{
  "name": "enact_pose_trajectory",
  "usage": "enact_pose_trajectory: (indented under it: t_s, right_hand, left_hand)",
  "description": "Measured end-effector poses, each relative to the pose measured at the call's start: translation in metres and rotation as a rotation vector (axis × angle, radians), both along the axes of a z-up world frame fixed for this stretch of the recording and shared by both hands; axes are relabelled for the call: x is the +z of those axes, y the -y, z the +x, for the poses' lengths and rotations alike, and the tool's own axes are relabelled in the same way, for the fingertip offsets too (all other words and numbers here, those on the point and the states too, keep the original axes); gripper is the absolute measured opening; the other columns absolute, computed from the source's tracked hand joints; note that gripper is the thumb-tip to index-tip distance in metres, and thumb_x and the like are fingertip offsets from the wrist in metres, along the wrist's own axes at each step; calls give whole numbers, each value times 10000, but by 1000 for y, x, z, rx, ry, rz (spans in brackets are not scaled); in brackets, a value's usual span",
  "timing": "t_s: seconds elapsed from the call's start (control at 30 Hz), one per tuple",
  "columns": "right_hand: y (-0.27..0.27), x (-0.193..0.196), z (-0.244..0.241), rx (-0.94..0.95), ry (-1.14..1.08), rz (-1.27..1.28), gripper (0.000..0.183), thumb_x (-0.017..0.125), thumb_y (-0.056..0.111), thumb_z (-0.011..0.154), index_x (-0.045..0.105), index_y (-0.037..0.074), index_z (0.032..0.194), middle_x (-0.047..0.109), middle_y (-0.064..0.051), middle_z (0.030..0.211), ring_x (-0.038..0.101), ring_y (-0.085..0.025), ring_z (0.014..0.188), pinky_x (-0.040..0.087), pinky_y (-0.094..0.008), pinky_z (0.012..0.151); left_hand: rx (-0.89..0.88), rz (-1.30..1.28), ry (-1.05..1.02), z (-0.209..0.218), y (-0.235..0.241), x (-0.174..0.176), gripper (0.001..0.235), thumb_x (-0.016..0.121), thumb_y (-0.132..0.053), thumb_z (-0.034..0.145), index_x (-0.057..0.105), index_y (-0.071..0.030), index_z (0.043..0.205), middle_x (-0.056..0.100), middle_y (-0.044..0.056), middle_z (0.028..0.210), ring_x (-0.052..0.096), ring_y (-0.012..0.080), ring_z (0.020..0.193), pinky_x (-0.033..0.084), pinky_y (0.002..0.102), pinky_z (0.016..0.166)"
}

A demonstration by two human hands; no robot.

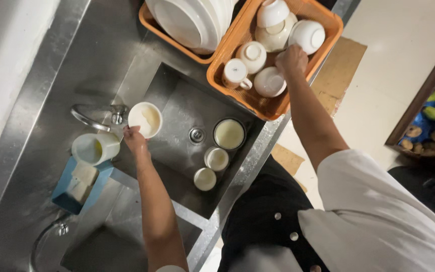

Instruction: The person washes white plates, bowls, cups, and cutlery under running water in a commercial kitchen sink. They rinse each item and place them into orange plastic baskets beside the sink.

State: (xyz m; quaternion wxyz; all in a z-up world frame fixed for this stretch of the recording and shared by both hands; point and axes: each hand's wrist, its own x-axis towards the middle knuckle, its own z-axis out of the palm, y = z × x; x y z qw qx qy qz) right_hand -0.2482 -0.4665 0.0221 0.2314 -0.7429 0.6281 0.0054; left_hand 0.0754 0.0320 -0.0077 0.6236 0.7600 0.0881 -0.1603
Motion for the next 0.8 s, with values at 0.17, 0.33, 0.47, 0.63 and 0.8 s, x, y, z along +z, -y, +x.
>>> enact_pose_trajectory:
  t_s: [0.17, 0.33, 0.47, 0.63, 0.8]
  right_hand:
    - [-11, 12, -3, 55, 149, -196, 351, 695, 193, 849, 661, 23, 1154, 729, -254, 1014, 700, -435, 941, 541, -502, 855]
    - [-33, 45, -7, 109, 325, -179, 470, 770, 323, 836, 571, 2, 1115, 732, -204, 908, 735, -366, 810, 597, -488, 731]
    - [-98, 44, -30, 300, 613, -100, 455, 799, 333, 779, 611, 33, 1064, 734, -189, 892, 740, -352, 821, 595, -470, 753]
    - [-133, 31, -26, 401, 383, -48, 536, 865, 354, 719, 633, 34, 1081, 702, -223, 905, 709, -409, 864, 575, -484, 770]
    - [-120, 31, -21, 401, 110, -39, 542, 759, 259, 829, 567, 21, 1277, 611, -247, 1179, 704, -429, 945, 593, -482, 787]
  left_hand:
    - [-214, 153, 247, -19, -13, 24, 282, 606, -178, 946, 604, 28, 1139, 645, 157, 1132, 612, 244, 1038, 488, 363, 939]
    - [-250, 310, 375, -32, -13, 63, 239, 659, -174, 975, 578, -39, 1156, 641, 93, 1081, 621, 206, 1016, 477, 357, 929]
    - [-354, 408, 599, -39, -1, 74, 171, 691, -18, 953, 618, -32, 1108, 631, 109, 1110, 614, 221, 1031, 489, 356, 913]
    - [-288, 89, 432, -33, 16, 59, 196, 687, -36, 938, 611, -49, 1118, 647, 50, 1090, 622, 156, 1003, 503, 302, 911]
    - [-199, 21, 339, -34, -4, 44, 178, 699, -51, 957, 606, -40, 1108, 648, 44, 1089, 613, 143, 978, 499, 289, 894]
